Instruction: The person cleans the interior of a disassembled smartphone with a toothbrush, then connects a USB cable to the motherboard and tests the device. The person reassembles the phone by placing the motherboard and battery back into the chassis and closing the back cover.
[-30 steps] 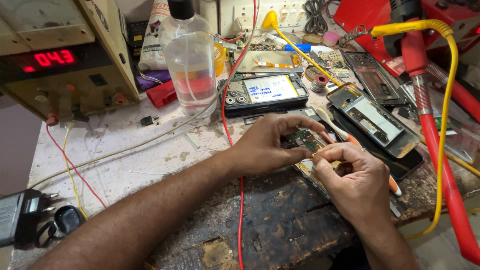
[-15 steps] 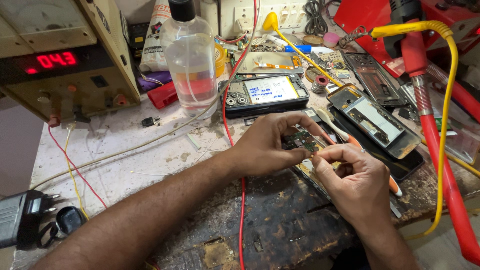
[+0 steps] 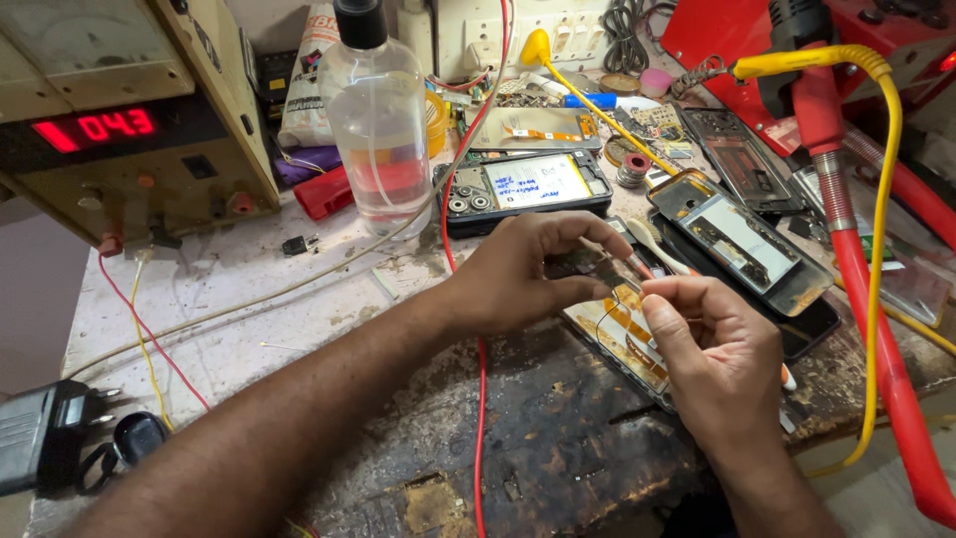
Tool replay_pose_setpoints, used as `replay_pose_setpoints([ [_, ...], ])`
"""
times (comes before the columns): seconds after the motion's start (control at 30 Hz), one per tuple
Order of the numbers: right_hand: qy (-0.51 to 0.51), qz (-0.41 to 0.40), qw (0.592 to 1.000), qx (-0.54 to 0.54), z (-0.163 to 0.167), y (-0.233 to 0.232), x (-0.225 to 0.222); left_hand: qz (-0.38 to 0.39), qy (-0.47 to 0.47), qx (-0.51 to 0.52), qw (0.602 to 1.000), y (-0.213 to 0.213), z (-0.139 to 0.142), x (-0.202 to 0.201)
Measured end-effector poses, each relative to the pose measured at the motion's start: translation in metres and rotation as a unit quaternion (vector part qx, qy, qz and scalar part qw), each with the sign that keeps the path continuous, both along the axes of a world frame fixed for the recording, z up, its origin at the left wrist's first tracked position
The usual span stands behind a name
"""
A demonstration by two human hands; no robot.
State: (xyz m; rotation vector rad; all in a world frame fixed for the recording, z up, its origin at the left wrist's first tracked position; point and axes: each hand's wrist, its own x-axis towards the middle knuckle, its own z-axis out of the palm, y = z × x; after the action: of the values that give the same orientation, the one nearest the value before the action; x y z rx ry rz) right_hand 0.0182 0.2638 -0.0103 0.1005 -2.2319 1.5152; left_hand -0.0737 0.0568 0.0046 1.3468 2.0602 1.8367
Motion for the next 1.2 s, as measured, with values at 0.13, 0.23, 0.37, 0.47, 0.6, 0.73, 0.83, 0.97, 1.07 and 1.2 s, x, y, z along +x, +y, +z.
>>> replay_pose_setpoints([
  [0.13,-0.004,0.005,1.000,-0.022,-0.002,0.002,-0.002,0.045,0.162,-0.064,0.984,-0.006,0.007,-0.006],
  [0.23,-0.019,0.023,0.998,-0.062,-0.002,0.006,-0.005,0.055,0.233,-0.085,0.967,-0.013,0.011,-0.011],
  [0.37,-0.044,0.057,0.990,-0.118,0.000,0.018,-0.008,0.112,0.366,-0.131,0.915,-0.016,0.005,-0.015],
  [0.47,-0.044,0.043,0.995,-0.085,0.000,0.026,-0.003,0.111,0.378,-0.134,0.909,-0.016,-0.004,-0.018],
  [0.6,-0.052,-0.015,0.999,0.001,-0.001,0.028,0.011,0.072,0.326,-0.134,0.933,-0.020,-0.011,-0.025],
  [0.73,0.036,-0.056,0.963,0.262,0.006,0.024,0.026,0.053,0.289,-0.142,0.945,-0.025,-0.008,-0.024],
  [0.83,0.100,-0.051,0.913,0.392,0.012,0.018,0.031,0.017,0.330,-0.133,0.935,-0.027,-0.001,-0.021],
  [0.97,0.076,-0.059,0.884,0.457,0.014,0.010,0.032,0.057,0.310,-0.119,0.941,-0.027,0.004,-0.012],
  [1.07,0.064,-0.055,0.892,0.444,0.013,0.009,0.028,0.120,0.222,-0.122,0.960,-0.022,0.002,-0.006],
  [1.2,0.105,-0.037,0.910,0.399,0.013,0.010,0.024,0.126,0.059,-0.075,0.987,-0.016,0.003,-0.004],
])
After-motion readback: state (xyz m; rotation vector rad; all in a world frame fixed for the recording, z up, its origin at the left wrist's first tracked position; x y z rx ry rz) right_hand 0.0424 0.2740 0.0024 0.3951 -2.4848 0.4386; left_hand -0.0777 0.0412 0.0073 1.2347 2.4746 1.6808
